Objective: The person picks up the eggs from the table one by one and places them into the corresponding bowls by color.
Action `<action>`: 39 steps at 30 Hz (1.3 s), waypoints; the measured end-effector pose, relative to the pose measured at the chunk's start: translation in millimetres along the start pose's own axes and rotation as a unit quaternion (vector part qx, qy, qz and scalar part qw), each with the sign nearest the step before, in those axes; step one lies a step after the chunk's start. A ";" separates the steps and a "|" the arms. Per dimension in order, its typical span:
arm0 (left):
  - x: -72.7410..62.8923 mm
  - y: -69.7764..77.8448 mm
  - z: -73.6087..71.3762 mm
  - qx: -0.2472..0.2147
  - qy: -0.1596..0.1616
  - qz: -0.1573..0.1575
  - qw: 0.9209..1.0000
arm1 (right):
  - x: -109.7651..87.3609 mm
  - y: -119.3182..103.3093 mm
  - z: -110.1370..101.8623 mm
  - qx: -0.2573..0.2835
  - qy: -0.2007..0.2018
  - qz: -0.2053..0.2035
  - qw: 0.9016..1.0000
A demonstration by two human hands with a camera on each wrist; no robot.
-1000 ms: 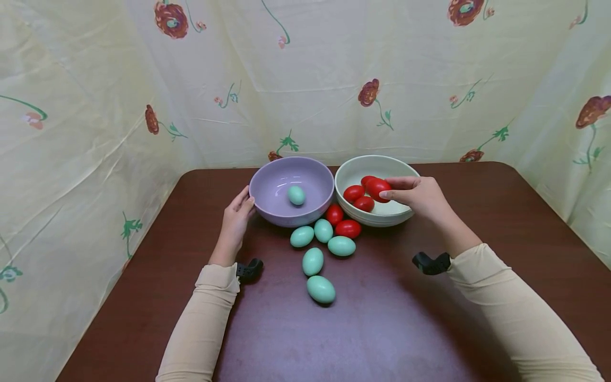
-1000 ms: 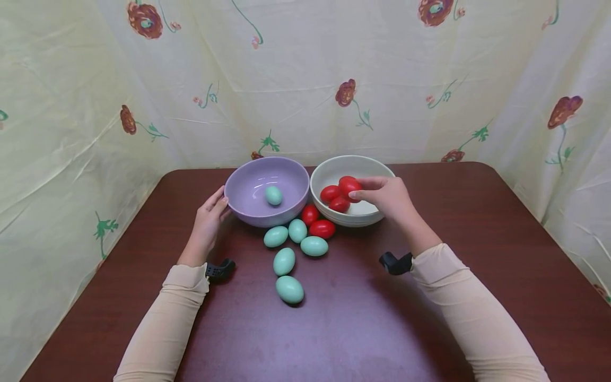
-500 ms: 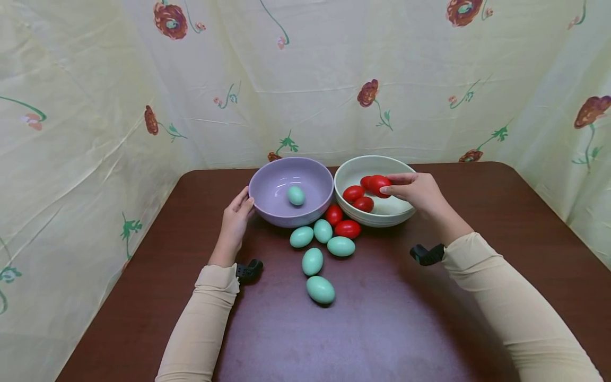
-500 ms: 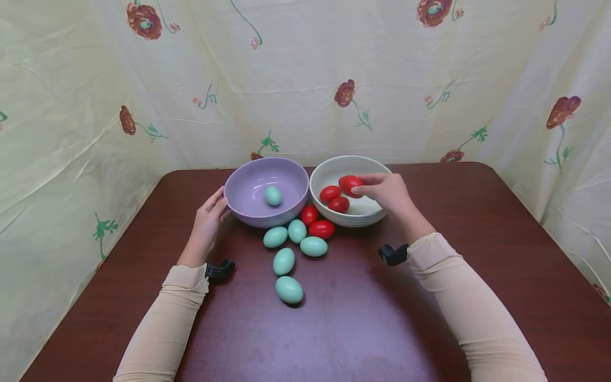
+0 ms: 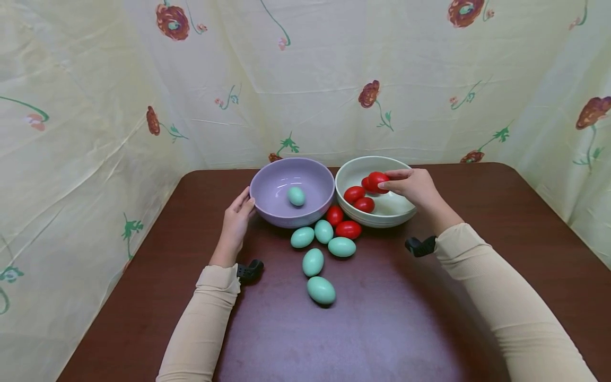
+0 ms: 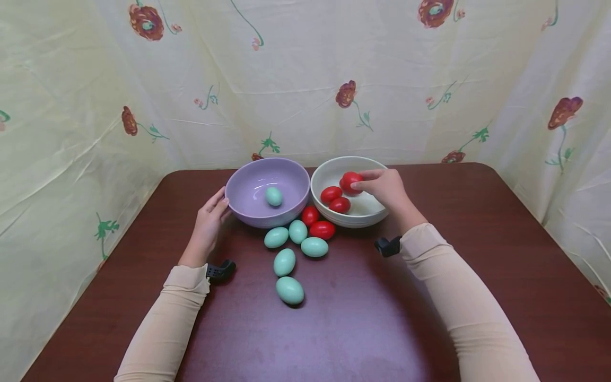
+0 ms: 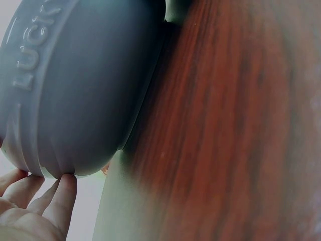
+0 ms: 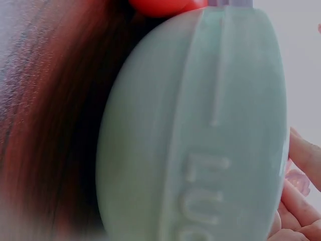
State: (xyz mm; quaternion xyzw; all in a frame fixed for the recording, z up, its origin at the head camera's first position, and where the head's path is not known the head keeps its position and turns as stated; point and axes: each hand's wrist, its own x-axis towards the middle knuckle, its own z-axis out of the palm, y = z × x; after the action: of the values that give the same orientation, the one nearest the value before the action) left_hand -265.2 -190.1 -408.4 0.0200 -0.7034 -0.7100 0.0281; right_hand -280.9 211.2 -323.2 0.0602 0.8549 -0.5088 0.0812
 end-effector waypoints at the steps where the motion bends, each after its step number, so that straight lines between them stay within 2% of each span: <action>1: 0.1 -0.2 0.2 0.002 -0.001 0.001 1.000 | 1.9 0.1 0.6 0.000 -0.001 0.002 1.000; 8: 0.6 -0.1 0.3 0.005 0.000 0.006 1.000 | 10.0 1.4 6.9 0.013 -0.008 0.012 1.000; 15: 1.4 0.4 -0.2 -0.003 0.003 0.003 1.000 | 16.0 2.8 11.5 0.019 0.006 0.013 1.000; 33: 1.8 -1.8 -0.1 -0.003 -0.001 0.010 1.000 | 23.2 13.9 20.5 0.006 0.017 0.013 1.000; 39: 2.8 -1.6 0.0 -0.007 0.003 0.008 1.000 | 24.7 13.6 23.2 -0.019 0.021 0.005 1.000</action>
State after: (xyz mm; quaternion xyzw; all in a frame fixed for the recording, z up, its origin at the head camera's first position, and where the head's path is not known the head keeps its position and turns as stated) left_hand -268.0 -190.3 -410.0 0.0166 -0.6982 -0.7148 0.0360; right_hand -300.8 197.7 -350.8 0.0741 0.8656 -0.4908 0.0666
